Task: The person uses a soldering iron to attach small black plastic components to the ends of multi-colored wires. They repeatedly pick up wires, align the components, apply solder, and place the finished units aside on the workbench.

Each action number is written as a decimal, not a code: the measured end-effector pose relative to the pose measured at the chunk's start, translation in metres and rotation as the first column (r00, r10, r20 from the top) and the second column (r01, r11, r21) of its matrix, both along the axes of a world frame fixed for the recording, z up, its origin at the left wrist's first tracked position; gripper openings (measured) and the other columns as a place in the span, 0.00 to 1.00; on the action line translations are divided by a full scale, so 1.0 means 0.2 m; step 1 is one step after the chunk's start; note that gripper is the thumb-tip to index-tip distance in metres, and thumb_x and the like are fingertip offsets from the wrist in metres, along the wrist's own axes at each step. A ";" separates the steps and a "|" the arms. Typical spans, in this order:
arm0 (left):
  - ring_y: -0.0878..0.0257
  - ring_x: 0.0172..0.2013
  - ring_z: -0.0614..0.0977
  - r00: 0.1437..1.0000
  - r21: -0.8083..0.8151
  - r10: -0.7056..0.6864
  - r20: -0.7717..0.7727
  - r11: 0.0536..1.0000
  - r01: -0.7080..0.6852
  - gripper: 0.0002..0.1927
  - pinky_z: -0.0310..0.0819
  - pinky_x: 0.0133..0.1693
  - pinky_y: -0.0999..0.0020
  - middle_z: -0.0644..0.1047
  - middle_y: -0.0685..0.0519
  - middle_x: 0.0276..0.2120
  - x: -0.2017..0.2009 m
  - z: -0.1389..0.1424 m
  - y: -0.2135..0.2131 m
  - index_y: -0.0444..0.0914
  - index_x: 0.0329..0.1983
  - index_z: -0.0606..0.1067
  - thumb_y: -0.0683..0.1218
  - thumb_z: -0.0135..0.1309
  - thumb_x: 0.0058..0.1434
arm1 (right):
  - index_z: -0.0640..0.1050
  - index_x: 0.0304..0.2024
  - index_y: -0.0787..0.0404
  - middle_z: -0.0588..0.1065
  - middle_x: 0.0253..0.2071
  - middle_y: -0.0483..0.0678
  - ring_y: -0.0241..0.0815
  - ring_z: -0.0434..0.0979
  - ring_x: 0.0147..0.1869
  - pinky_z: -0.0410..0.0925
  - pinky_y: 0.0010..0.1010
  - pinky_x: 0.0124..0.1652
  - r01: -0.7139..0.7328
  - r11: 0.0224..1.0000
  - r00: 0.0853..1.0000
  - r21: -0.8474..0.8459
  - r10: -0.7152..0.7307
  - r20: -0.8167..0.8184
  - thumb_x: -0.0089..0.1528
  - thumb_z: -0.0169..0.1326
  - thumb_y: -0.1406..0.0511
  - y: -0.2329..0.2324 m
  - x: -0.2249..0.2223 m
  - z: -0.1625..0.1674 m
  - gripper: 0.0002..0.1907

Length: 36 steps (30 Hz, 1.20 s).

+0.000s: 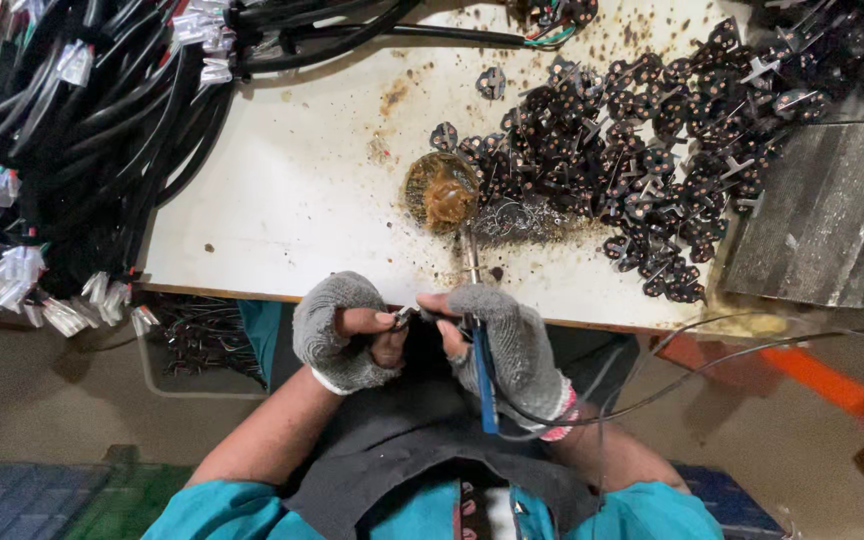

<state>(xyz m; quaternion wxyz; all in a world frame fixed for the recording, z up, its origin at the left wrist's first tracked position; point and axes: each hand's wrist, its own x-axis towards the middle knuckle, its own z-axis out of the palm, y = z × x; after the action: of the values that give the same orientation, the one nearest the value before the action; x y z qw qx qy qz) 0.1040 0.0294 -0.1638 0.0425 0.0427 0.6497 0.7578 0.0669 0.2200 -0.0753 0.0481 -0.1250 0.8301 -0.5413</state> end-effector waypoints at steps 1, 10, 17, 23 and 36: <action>0.62 0.27 0.78 0.990 -0.100 0.004 -0.140 0.995 -0.018 0.13 0.72 0.33 0.65 0.76 0.55 0.27 -0.01 0.02 -0.01 0.41 0.48 0.72 0.38 0.59 0.63 | 0.78 0.46 0.65 0.82 0.43 0.49 0.45 0.83 0.46 0.74 0.34 0.48 0.046 0.998 0.998 0.033 -0.047 0.040 0.67 0.55 0.66 -0.03 -0.03 0.01 0.09; 0.52 0.15 0.71 0.819 -0.550 -0.190 -0.541 0.817 -0.174 0.17 0.61 0.20 0.58 0.69 0.55 0.16 -0.24 0.25 -0.01 0.48 0.46 0.78 0.42 0.65 0.53 | 0.81 0.47 0.63 0.82 0.43 0.50 0.43 0.83 0.47 0.74 0.30 0.48 0.209 0.975 0.969 0.080 -0.218 0.119 0.63 0.57 0.73 0.09 -0.04 0.07 0.10; 0.56 0.19 0.70 0.787 -0.740 -0.323 -0.526 0.631 -0.235 0.16 0.58 0.20 0.56 0.66 0.57 0.18 -0.25 0.27 0.07 0.51 0.45 0.79 0.49 0.70 0.55 | 0.81 0.45 0.65 0.82 0.40 0.50 0.39 0.83 0.41 0.73 0.28 0.43 0.434 0.893 0.900 0.120 -0.425 -0.100 0.64 0.61 0.71 0.19 -0.04 0.10 0.07; 0.54 0.26 0.77 0.828 -0.788 -0.455 -0.328 0.615 0.026 0.19 0.67 0.25 0.57 0.72 0.54 0.26 -0.32 0.35 0.07 0.47 0.40 0.79 0.51 0.66 0.43 | 0.79 0.30 0.60 0.78 0.29 0.48 0.48 0.79 0.34 0.69 0.34 0.38 0.282 0.894 0.957 0.348 -0.239 -0.163 0.50 0.73 0.62 0.12 -0.08 0.06 0.15; 0.62 0.25 0.80 0.867 -0.775 -0.211 -0.451 -0.390 -0.498 0.07 0.70 0.26 0.69 0.78 0.56 0.26 -1.00 0.64 -0.67 0.47 0.36 0.82 0.53 0.62 0.65 | 0.78 0.32 0.59 0.79 0.30 0.48 0.50 0.79 0.34 0.70 0.38 0.36 0.259 0.897 0.959 0.358 -0.196 -0.204 0.54 0.72 0.63 0.11 -0.09 0.03 0.14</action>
<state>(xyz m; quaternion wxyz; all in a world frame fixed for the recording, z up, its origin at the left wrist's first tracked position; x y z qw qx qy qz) -0.0962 -0.1049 -0.0350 -0.1904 0.0584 0.9682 -0.1515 0.0484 0.2418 -0.0699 -0.0601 -0.0587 0.9294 -0.3593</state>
